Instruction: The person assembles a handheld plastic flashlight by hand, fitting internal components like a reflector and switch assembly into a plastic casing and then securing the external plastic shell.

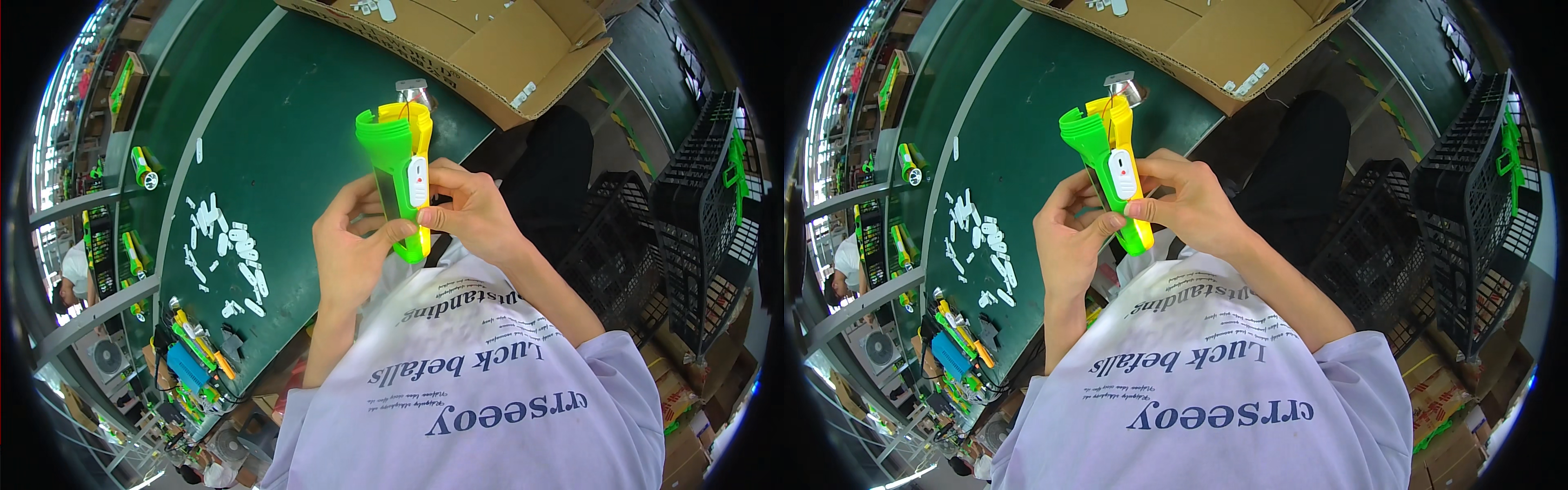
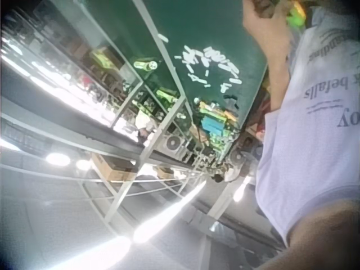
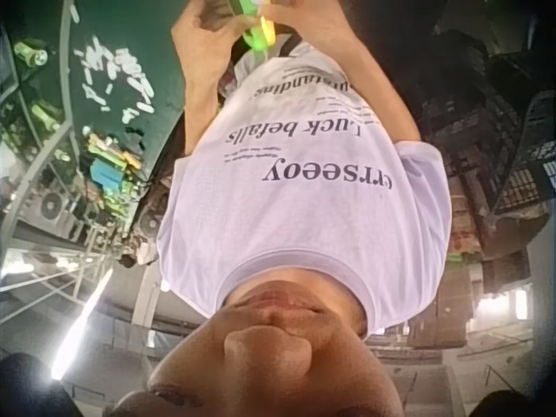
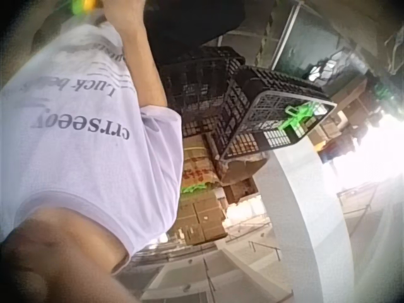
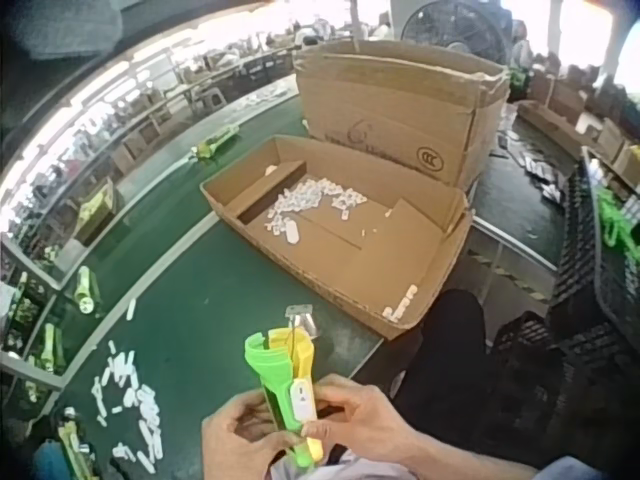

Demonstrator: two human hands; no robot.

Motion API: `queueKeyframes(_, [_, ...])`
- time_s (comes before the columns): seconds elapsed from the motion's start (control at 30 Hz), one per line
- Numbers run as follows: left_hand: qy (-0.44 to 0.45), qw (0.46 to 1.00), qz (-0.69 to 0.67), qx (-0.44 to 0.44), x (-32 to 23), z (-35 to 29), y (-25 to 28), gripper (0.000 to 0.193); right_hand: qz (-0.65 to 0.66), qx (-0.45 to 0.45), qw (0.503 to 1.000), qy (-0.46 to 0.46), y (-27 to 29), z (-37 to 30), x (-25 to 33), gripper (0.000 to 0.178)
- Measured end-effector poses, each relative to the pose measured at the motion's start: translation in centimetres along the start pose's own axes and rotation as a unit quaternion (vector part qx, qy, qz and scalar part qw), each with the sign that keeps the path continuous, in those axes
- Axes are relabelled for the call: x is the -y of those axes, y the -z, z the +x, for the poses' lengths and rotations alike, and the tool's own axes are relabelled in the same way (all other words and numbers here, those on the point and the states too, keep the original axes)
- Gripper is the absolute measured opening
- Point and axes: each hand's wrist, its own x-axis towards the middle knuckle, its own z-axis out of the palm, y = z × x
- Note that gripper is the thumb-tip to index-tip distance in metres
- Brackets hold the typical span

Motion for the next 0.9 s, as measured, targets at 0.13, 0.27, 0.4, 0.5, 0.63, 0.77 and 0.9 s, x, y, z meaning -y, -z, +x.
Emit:
queueKeyframes(0.13, [-0.004, 0.998, 0.054, -0.034, -0.5, 0.2, 0.6, 0.043, -0.086, -0.013, 0.996, 0.006, -1.0, -0.4, 0.8, 0.039])
queueKeyframes(0.27, [0.03, 0.998, 0.048, -0.04, -0.7, 0.5, 1.1, 0.037, -0.181, 0.019, 0.982, 0.053, -1.5, -0.4, 1.5, 0.045])
queueKeyframes(0.4, [0.031, 0.996, 0.058, -0.059, -0.4, 0.4, 1.1, 0.037, -0.323, -0.018, 0.943, 0.079, -2.8, -0.4, 2.1, 0.053])
queueKeyframes(0.5, [0.02, 0.994, 0.073, -0.079, -1.0, -0.2, 0.3, 0.037, -0.403, -0.034, 0.91, 0.096, -3.4, -0.3, 2.2, 0.053])
queueKeyframes(0.63, [-0.01, 0.992, 0.073, -0.103, -0.7, -0.5, 0.2, 0.04, -0.392, -0.013, 0.913, 0.109, -3.4, 0.2, 2.3, 0.053])
queueKeyframes(0.77, [-0.057, 0.989, 0.082, -0.112, -0.3, -0.9, -0.3, 0.041, -0.371, -0.024, 0.923, 0.095, -4.0, 1.1, 0.9, 0.048])
queueKeyframes(0.9, [-0.152, 0.958, 0.183, -0.159, 0.6, -1.0, 0.0, 0.04, -0.345, -0.053, 0.931, 0.111, -4.5, 2.1, -0.4, 0.048])
